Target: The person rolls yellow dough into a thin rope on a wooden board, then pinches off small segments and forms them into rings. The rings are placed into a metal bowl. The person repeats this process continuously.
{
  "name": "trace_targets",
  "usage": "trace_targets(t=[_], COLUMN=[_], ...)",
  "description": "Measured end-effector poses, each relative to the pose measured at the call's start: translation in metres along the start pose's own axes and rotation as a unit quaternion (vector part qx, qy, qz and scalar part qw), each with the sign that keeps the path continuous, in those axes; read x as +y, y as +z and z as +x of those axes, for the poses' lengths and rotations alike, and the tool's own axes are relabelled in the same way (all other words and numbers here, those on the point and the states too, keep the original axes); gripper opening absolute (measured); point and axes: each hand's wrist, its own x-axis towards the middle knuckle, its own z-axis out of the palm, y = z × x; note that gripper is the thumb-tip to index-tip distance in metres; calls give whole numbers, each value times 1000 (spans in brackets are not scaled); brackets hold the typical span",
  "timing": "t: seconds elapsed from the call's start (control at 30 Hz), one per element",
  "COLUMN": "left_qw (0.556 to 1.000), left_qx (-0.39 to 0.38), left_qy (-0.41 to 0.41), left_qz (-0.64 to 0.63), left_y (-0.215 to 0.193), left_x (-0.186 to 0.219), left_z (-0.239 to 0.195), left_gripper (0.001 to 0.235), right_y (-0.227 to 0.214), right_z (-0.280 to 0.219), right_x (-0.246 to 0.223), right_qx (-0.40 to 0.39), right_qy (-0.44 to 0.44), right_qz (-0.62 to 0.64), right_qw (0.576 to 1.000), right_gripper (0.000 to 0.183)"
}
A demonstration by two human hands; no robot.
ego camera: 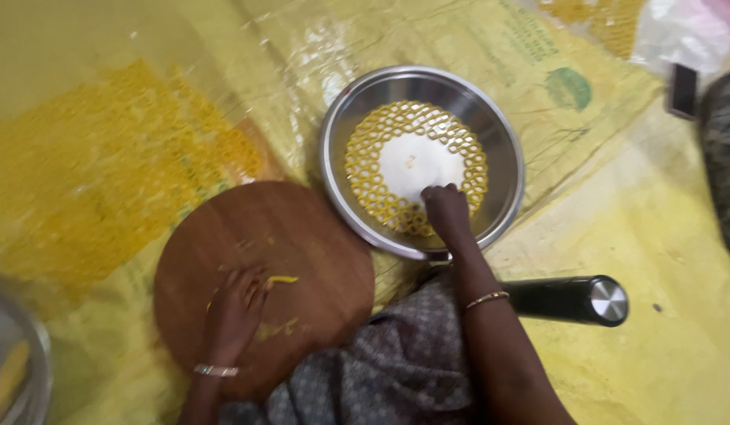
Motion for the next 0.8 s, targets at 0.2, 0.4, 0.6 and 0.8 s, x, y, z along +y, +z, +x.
trace_targets(t=[0.2, 0.4, 0.6, 0.8], left_qw=[993, 987, 991, 992], left_qx=[56, 116, 117, 104], left_qy=[21, 39, 54, 26], left_qz=[106, 101, 41, 71], left_y=[-2, 6, 42, 45], left_x=[-15, -48, -73, -61], left_z=[1, -1, -1, -5], left_gripper=[22, 22, 26, 24], right_y=[4, 16, 14, 8], right_z=[-14, -56, -66, -76], right_x=[-122, -235, -257, -253], right_qx=[13, -98, -17, -71], right_qy=[-134, -160, -247, -82], right_qz=[197, 325, 227, 387], right_qw=[971, 927, 942, 916], right_gripper=[16, 25, 17, 30])
